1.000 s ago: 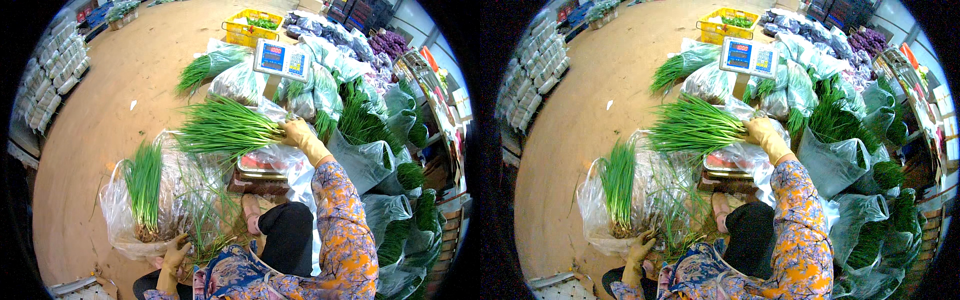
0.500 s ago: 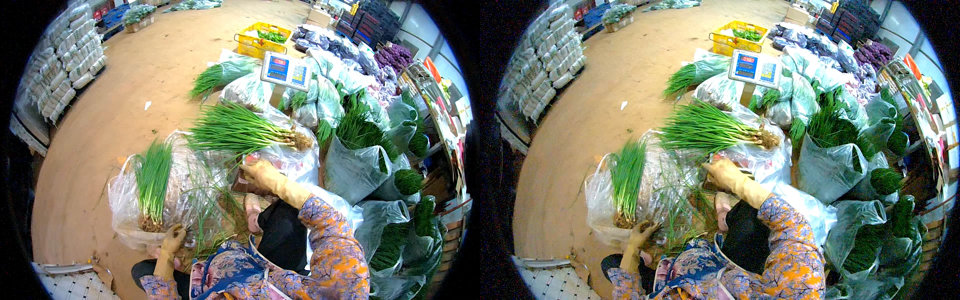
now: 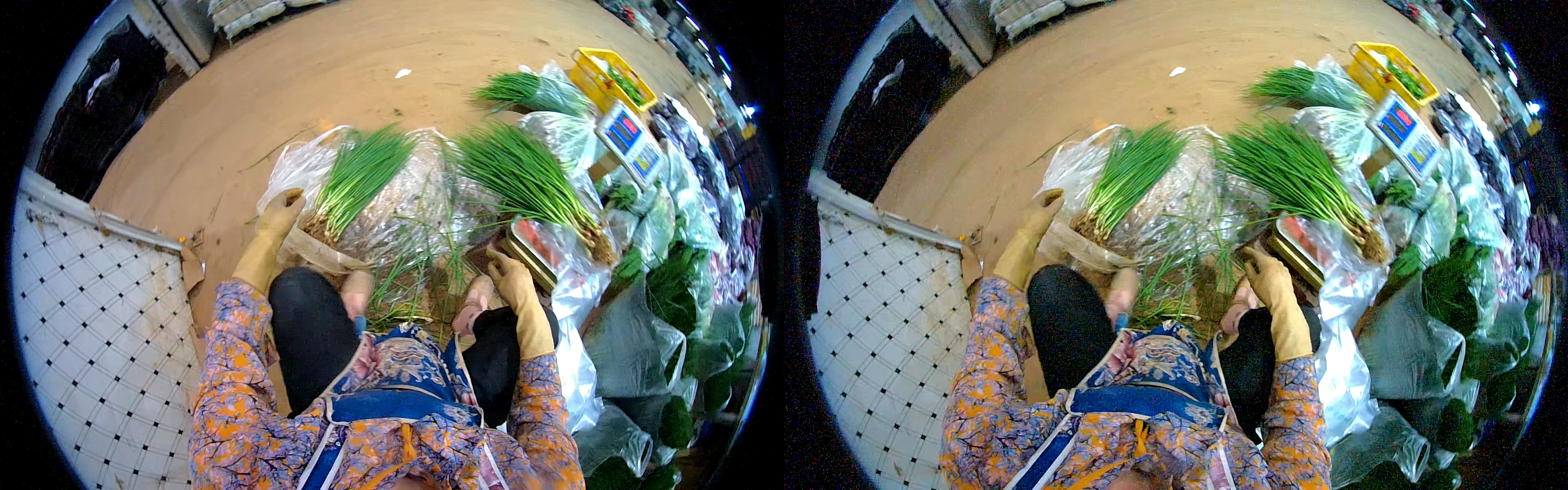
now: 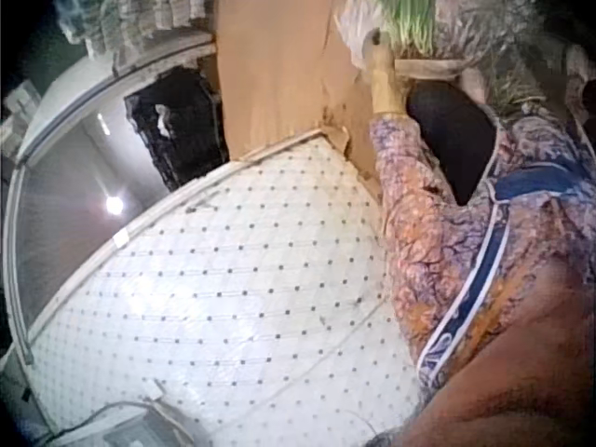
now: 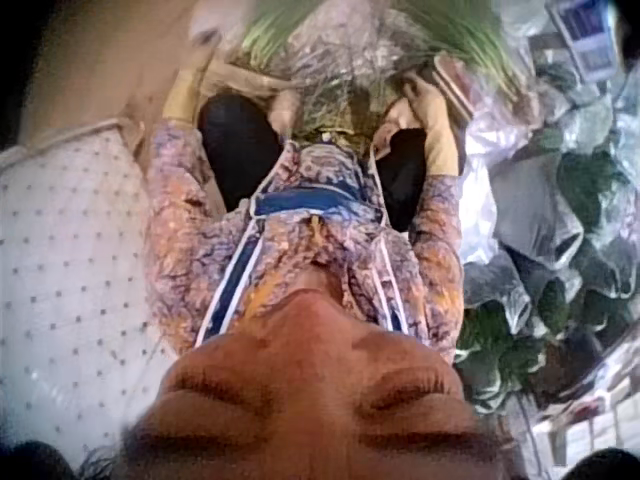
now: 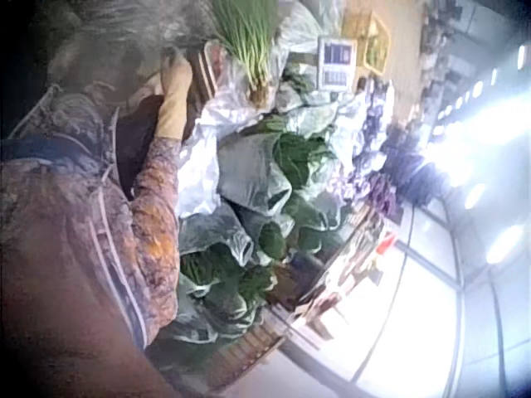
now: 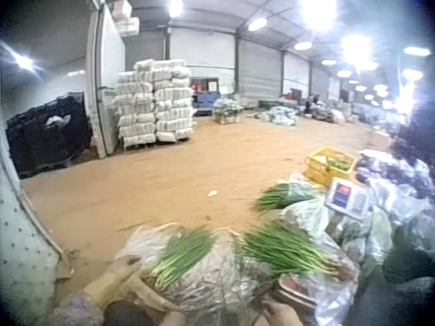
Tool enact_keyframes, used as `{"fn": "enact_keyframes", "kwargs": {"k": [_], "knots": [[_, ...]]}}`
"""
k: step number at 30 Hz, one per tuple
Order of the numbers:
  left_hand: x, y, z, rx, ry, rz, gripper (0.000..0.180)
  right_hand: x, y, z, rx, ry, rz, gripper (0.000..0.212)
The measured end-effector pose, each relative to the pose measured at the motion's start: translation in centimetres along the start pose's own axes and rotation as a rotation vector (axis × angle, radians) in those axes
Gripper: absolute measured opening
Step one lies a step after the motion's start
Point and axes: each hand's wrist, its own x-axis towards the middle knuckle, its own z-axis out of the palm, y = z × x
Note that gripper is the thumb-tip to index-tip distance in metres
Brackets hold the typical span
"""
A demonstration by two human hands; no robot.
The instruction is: The person sorts bunches of green onions from a large pile, weighs them on a digital scale, and places them into plastic bags.
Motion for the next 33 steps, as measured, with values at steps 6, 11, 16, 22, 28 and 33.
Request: {"fn": "enact_keyframes", "kwargs": {"k": [6,11,16,22,28,33], "knots": [[2.4,-13.7,6.2,0.173,-0.007,-0.323,0.037,1.3,-1.5,2.7,-0.066,-0.186,-0.050,0.030],[6.4,-17.5,13.3,0.252,-0.036,-0.336,0.038,1.3,-0.3,4.1,-0.106,-0.294,-0.026,0.029],[10.7,-19.8,16.3,0.335,-0.065,-0.484,0.037,3.1,-0.7,4.5,-0.052,-0.355,0.002,0.037],[13.5,-25.4,17.6,0.443,-0.021,-0.388,0.036,5.0,-1.8,4.3,-0.041,-0.397,0.056,0.037],[14.4,-21.7,18.9,0.402,-0.143,-0.526,0.023,5.7,-1.4,4.0,-0.059,-0.438,0.099,0.039],[13.9,-21.7,19.3,0.507,-0.154,-0.534,0.032,5.1,-1.4,4.0,-0.060,-0.431,0.122,0.037]]}}
